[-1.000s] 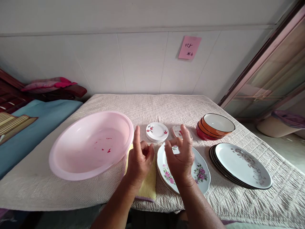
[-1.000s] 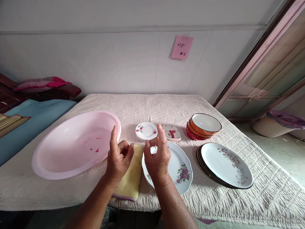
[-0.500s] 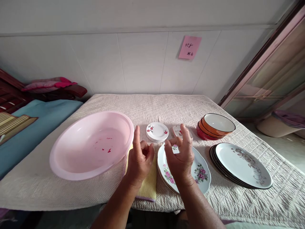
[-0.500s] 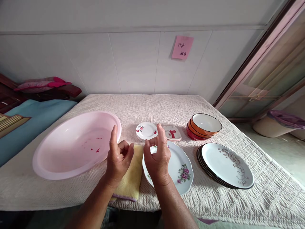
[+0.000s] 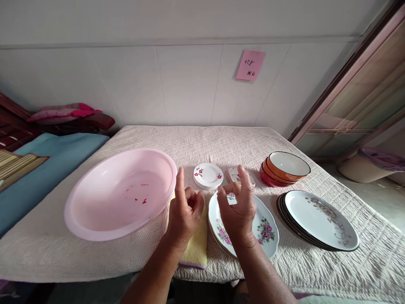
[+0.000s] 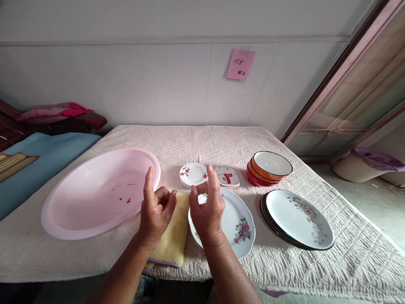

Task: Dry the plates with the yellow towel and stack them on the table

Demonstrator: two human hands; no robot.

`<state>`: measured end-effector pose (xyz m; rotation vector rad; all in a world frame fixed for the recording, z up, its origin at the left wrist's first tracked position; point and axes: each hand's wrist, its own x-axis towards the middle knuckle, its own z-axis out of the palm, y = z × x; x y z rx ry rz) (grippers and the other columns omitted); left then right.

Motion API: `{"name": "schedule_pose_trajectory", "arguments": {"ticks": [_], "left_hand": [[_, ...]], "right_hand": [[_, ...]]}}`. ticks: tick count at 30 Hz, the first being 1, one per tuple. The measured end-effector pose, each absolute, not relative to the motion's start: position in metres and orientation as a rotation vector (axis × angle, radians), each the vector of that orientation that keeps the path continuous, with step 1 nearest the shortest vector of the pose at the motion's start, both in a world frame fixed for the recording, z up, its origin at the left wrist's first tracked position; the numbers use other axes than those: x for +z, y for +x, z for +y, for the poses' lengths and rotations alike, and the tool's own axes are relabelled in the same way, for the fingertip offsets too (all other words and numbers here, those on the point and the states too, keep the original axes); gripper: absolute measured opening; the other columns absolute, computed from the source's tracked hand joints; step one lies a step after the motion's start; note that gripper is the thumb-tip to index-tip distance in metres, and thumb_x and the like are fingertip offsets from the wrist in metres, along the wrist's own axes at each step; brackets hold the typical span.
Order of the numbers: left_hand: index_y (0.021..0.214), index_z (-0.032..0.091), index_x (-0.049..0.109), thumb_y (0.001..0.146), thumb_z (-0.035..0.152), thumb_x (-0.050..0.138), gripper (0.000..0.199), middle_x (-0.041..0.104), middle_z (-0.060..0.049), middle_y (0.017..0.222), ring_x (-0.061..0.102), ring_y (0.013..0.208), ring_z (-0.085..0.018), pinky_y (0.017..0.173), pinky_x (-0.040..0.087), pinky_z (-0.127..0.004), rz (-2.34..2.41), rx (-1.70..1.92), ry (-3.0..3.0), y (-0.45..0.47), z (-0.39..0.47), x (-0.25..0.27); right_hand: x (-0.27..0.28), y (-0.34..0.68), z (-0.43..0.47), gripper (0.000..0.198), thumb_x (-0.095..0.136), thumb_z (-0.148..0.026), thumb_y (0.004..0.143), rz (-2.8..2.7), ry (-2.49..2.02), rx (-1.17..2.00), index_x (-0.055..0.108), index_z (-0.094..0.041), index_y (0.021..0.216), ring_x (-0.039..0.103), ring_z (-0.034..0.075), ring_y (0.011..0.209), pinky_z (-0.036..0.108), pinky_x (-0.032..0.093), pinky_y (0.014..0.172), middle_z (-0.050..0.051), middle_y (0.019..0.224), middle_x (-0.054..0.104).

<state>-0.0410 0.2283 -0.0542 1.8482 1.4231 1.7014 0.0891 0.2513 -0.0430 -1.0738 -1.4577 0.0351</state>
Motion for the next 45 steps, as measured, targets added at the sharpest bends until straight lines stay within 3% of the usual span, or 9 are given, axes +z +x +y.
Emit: {"name": "schedule_pose_trajectory", "arguments": {"ticks": [8, 15, 34, 45], "left_hand": [[0.154, 0.02, 0.007, 0.088, 0.013, 0.055, 0.082, 0.028, 0.013, 0.057, 0.033, 0.045, -0.006, 0.048, 0.033, -0.018, 1.423, 1.744, 1.862, -0.0412, 0.2298, -0.053], [0.154, 0.021, 0.007, 0.088, 0.014, 0.055, 0.081, 0.028, 0.013, 0.057, 0.033, 0.045, -0.006, 0.047, 0.033, -0.017, 1.407, 1.764, 1.838, -0.0412, 0.2304, -0.0539], [0.154, 0.021, 0.008, 0.088, 0.013, 0.056, 0.082, 0.029, 0.012, 0.058, 0.032, 0.046, -0.007, 0.048, 0.032, -0.018, 1.374, 1.787, 1.846, -0.0403, 0.2296, -0.0552], [0.153, 0.02, 0.013, 0.089, 0.015, 0.055, 0.077, 0.03, 0.012, 0.057, 0.033, 0.045, -0.006, 0.047, 0.032, -0.018, 1.425, 1.716, 1.858, -0.0425, 0.2308, -0.0559]], "right_hand": [[-0.0425, 0.0877, 0.2499, 0.068, 0.056, -0.017, 0.085, -1.452, -1.087, 0.061, 0.031, -0.023, 0.148, 0.059, 0.014, 0.063, 0.032, 0.055, 0.072, -0.007, 0.064, 0.056], [-0.044, 0.0878, 0.2502, 0.066, 0.057, -0.018, 0.086, -1.453, -1.089, 0.03, 0.032, -0.023, 0.148, 0.061, 0.015, 0.064, 0.041, 0.053, 0.086, -0.007, 0.063, 0.056], [-0.0455, 0.0959, 0.2491, 0.067, 0.059, -0.02, 0.085, -1.418, -1.104, 0.002, 0.033, -0.022, 0.147, 0.059, 0.013, 0.059, 0.032, 0.056, 0.075, -0.007, 0.065, 0.058], [-0.0474, 0.0927, 0.2509, 0.067, 0.058, -0.018, 0.085, -1.439, -1.11, 0.058, 0.034, -0.022, 0.147, 0.061, 0.014, 0.066, 0.036, 0.055, 0.081, -0.005, 0.067, 0.058]]}}
